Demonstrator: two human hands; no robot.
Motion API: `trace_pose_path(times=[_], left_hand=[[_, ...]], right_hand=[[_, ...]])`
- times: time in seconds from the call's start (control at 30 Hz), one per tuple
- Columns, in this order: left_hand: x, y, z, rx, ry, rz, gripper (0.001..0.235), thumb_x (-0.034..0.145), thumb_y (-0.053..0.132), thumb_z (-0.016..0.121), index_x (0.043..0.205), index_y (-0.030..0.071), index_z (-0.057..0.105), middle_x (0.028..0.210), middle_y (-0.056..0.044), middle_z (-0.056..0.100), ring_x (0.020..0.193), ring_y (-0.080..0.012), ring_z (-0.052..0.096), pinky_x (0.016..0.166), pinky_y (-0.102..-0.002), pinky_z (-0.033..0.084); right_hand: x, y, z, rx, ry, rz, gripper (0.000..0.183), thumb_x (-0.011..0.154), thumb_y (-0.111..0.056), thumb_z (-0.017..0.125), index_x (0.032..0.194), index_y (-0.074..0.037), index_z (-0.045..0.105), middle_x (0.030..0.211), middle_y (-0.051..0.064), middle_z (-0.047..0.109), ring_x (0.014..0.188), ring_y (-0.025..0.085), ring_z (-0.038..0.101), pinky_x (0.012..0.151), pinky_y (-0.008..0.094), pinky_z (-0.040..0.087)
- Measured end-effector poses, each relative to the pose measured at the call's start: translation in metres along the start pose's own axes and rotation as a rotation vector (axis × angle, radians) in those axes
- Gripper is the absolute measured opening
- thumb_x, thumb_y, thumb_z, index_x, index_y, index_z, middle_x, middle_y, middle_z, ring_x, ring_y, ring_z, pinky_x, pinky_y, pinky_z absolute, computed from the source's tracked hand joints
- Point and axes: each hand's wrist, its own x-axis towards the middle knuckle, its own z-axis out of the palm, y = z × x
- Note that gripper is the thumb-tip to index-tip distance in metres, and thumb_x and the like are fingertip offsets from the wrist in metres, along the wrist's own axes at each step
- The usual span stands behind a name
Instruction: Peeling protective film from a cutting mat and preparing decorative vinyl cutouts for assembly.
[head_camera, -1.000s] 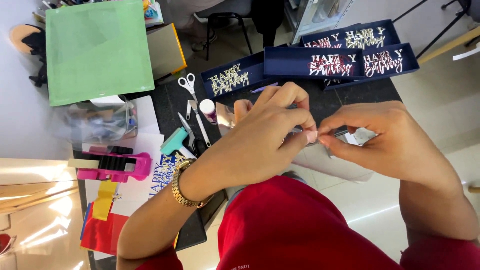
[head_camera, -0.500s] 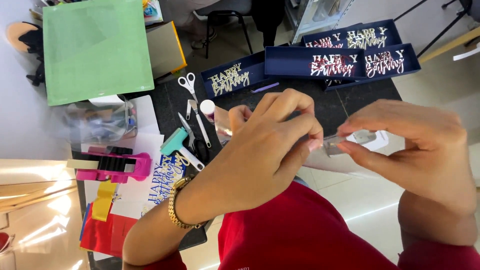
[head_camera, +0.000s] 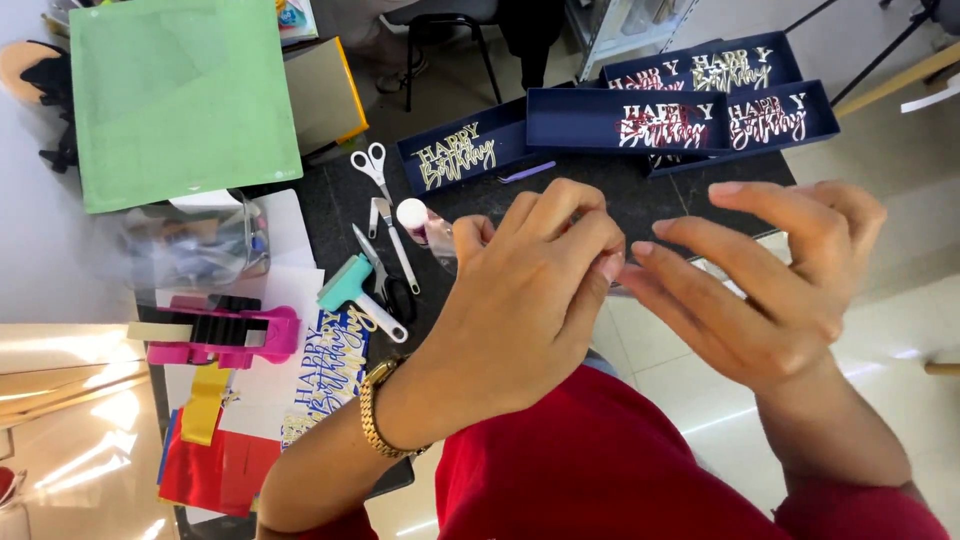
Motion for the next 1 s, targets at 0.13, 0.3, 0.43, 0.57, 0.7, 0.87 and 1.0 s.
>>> trace_pose_path(times=[0.13, 0.3, 0.43, 0.57, 0.7, 0.87, 1.0], left_hand=[[0.001, -0.005, 0.003, 0.048, 0.012, -0.010, 0.020, 0.103, 0.013, 0.038, 0.093, 0.016, 0.054, 0.107, 0.002, 0.056, 0.085, -0.0212, 0.051, 0.070, -0.045, 0.027], [0.002, -0.012, 0.005, 0.004, -0.006, -0.020, 0.019, 0.102, 0.010, 0.040, 0.097, 0.015, 0.057, 0.105, 0.001, 0.057, 0.086, -0.0208, 0.051, 0.071, -0.046, 0.029], [0.003, -0.017, 0.006, 0.007, -0.033, -0.044, 0.018, 0.102, 0.011, 0.040, 0.096, 0.016, 0.057, 0.106, 0.002, 0.058, 0.087, -0.0212, 0.052, 0.070, -0.046, 0.028], [0.004, -0.022, 0.010, 0.023, -0.030, -0.037, 0.018, 0.103, 0.009, 0.041, 0.095, 0.016, 0.056, 0.105, 0.001, 0.057, 0.087, -0.0219, 0.053, 0.068, -0.046, 0.027], [0.005, -0.026, 0.015, 0.094, -0.011, -0.031, 0.015, 0.102, 0.011, 0.043, 0.097, 0.017, 0.056, 0.105, 0.001, 0.058, 0.084, -0.0225, 0.054, 0.067, -0.047, 0.026], [0.011, -0.032, 0.023, 0.173, 0.049, -0.014, 0.015, 0.097, 0.005, 0.049, 0.095, 0.018, 0.056, 0.100, 0.003, 0.058, 0.081, -0.0215, 0.054, 0.067, -0.045, 0.025], [0.019, -0.044, 0.030, 0.192, 0.083, -0.082, 0.014, 0.092, 0.006, 0.052, 0.090, 0.020, 0.051, 0.089, 0.005, 0.061, 0.078, -0.0220, 0.054, 0.070, -0.044, 0.025]], right_hand=[[0.001, -0.002, 0.010, 0.020, 0.038, -0.001, 0.010, 0.098, -0.009, 0.084, 0.089, -0.007, 0.082, 0.093, 0.006, 0.081, 0.100, 0.035, 0.064, 0.089, 0.045, 0.035], [-0.009, 0.003, 0.020, 0.033, 0.077, -0.039, 0.007, 0.094, -0.004, 0.089, 0.095, -0.009, 0.085, 0.096, 0.006, 0.079, 0.100, 0.038, 0.066, 0.099, 0.051, 0.035], [-0.011, 0.001, 0.025, 0.046, 0.074, -0.028, 0.011, 0.094, -0.002, 0.090, 0.095, -0.011, 0.083, 0.096, 0.007, 0.079, 0.099, 0.039, 0.067, 0.100, 0.054, 0.036], [-0.010, 0.000, 0.028, 0.045, 0.042, -0.011, 0.014, 0.094, 0.000, 0.087, 0.091, -0.012, 0.081, 0.093, 0.006, 0.080, 0.101, 0.038, 0.068, 0.103, 0.056, 0.036], [-0.012, -0.002, 0.032, 0.057, 0.011, 0.026, 0.019, 0.094, 0.003, 0.086, 0.091, -0.012, 0.075, 0.093, 0.006, 0.081, 0.104, 0.039, 0.069, 0.105, 0.059, 0.035], [-0.020, 0.002, 0.034, 0.181, -0.071, 0.134, 0.021, 0.095, 0.002, 0.086, 0.085, -0.010, 0.072, 0.098, 0.010, 0.082, 0.112, 0.042, 0.065, 0.114, 0.057, 0.030], [-0.062, 0.025, 0.037, 0.332, -0.013, 0.308, 0.009, 0.094, -0.012, 0.079, 0.089, -0.007, 0.073, 0.113, 0.015, 0.075, 0.131, 0.042, 0.051, 0.122, 0.059, 0.030]])
